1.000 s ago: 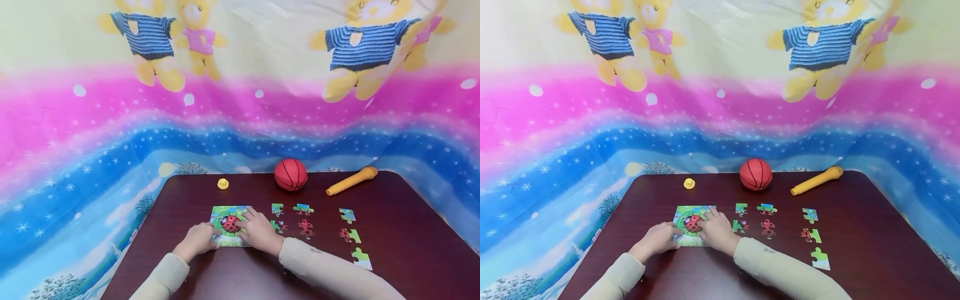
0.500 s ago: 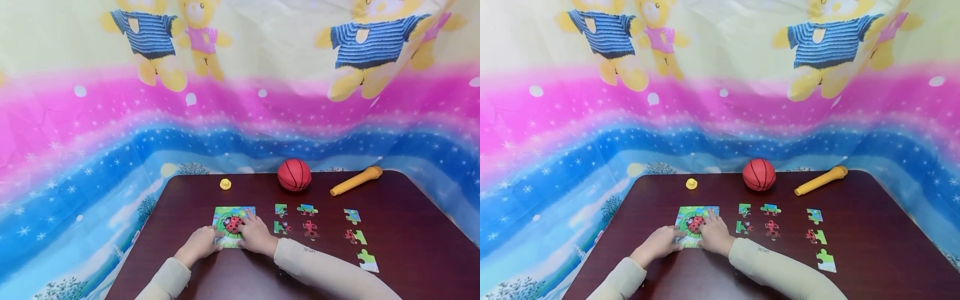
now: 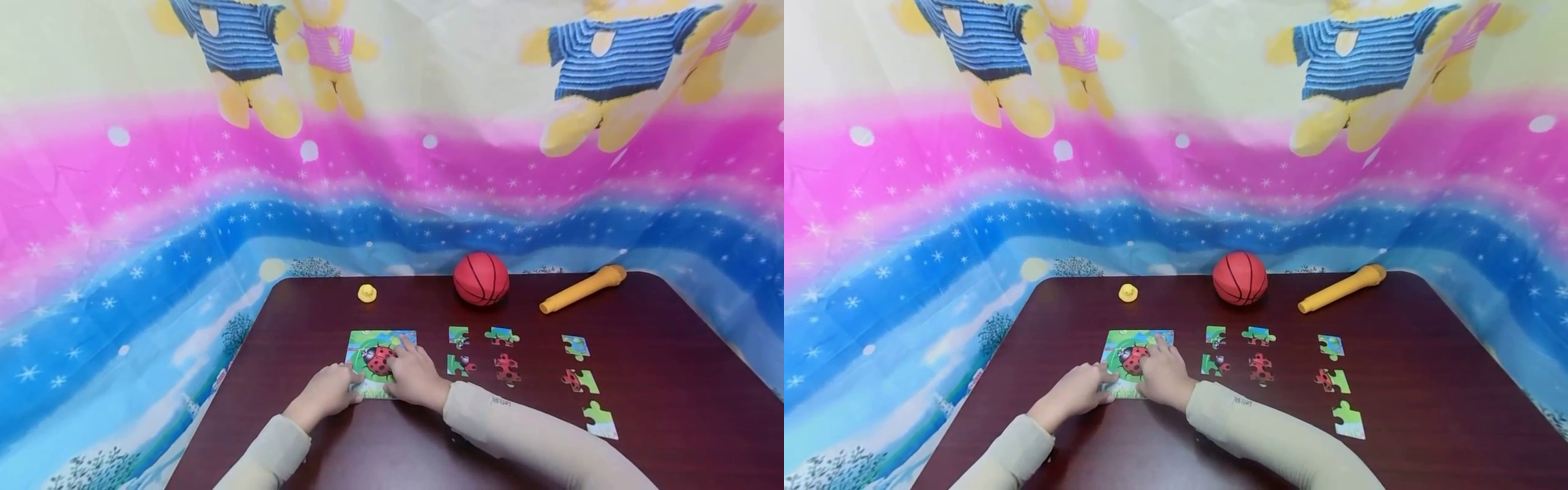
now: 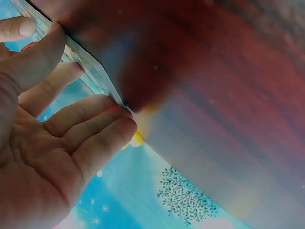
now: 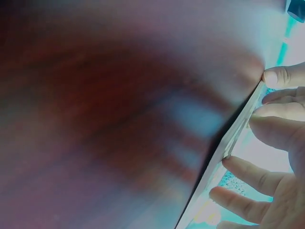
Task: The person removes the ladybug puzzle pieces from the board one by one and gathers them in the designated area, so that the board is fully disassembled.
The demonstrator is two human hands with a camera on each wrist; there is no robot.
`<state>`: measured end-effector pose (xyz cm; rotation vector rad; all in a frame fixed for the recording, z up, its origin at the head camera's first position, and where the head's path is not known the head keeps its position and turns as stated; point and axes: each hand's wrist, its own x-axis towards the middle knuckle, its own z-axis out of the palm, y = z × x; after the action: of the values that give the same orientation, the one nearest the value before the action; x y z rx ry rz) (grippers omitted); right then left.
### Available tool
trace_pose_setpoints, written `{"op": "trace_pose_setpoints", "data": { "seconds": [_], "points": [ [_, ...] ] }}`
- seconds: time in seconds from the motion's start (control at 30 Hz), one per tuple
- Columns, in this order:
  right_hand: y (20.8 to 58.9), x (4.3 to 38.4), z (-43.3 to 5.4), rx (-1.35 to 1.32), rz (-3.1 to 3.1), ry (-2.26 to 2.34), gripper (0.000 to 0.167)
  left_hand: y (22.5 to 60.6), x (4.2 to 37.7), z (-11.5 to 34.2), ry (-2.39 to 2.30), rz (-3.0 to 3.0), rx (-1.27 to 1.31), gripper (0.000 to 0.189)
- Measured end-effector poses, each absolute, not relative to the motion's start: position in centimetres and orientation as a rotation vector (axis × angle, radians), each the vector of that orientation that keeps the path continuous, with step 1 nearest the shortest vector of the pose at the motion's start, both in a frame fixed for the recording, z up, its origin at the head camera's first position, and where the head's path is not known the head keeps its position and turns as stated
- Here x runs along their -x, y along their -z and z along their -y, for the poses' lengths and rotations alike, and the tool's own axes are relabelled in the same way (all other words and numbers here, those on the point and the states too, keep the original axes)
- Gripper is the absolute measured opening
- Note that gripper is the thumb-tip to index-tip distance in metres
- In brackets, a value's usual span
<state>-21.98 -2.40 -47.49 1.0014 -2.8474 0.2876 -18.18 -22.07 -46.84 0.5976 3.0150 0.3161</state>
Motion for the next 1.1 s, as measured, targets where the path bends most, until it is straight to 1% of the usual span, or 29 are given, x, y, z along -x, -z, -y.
{"op": "trace_pose_setpoints", "data": {
  "seconds": [0.1,0.23,0.4,0.5,0.7,0.8,0.93,1.1],
  "points": [
    [47.3,22.1,2.6,-0.959,2.867,-0.282,0.028,46.8,18.2,21.9,-0.306,-3.017,-0.595,0.037],
    [46.7,22.3,2.8,-0.913,2.868,-0.298,0.018,46.8,18.4,21.7,-0.278,-3.026,-0.594,0.038],
    [46.1,22.6,2.9,-0.883,2.854,-0.384,0.021,46.4,18.3,21.6,-0.272,-3.024,-0.572,0.038],
    [46.0,22.8,2.8,-0.85,2.911,-0.565,0.024,46.3,18.2,21.6,-0.286,-3.017,-0.554,0.038],
    [45.5,23.1,2.5,-0.685,2.994,-1.189,0.015,46.3,18.3,21.6,-0.318,-3.005,-0.548,0.038],
    [45.3,23.1,2.2,-0.647,2.954,-1.301,0.011,46.5,18.3,21.6,-0.317,-2.999,-0.541,0.038],
    [45.1,23.1,1.4,-0.663,2.912,-1.377,0.008,46.7,18.2,21.7,-0.303,-2.996,-0.545,0.037],
    [44.5,23.2,-0.8,-0.675,2.88,-1.527,0.006,46.6,18.2,21.8,-0.317,-2.991,-0.54,0.039]
  ]
}}
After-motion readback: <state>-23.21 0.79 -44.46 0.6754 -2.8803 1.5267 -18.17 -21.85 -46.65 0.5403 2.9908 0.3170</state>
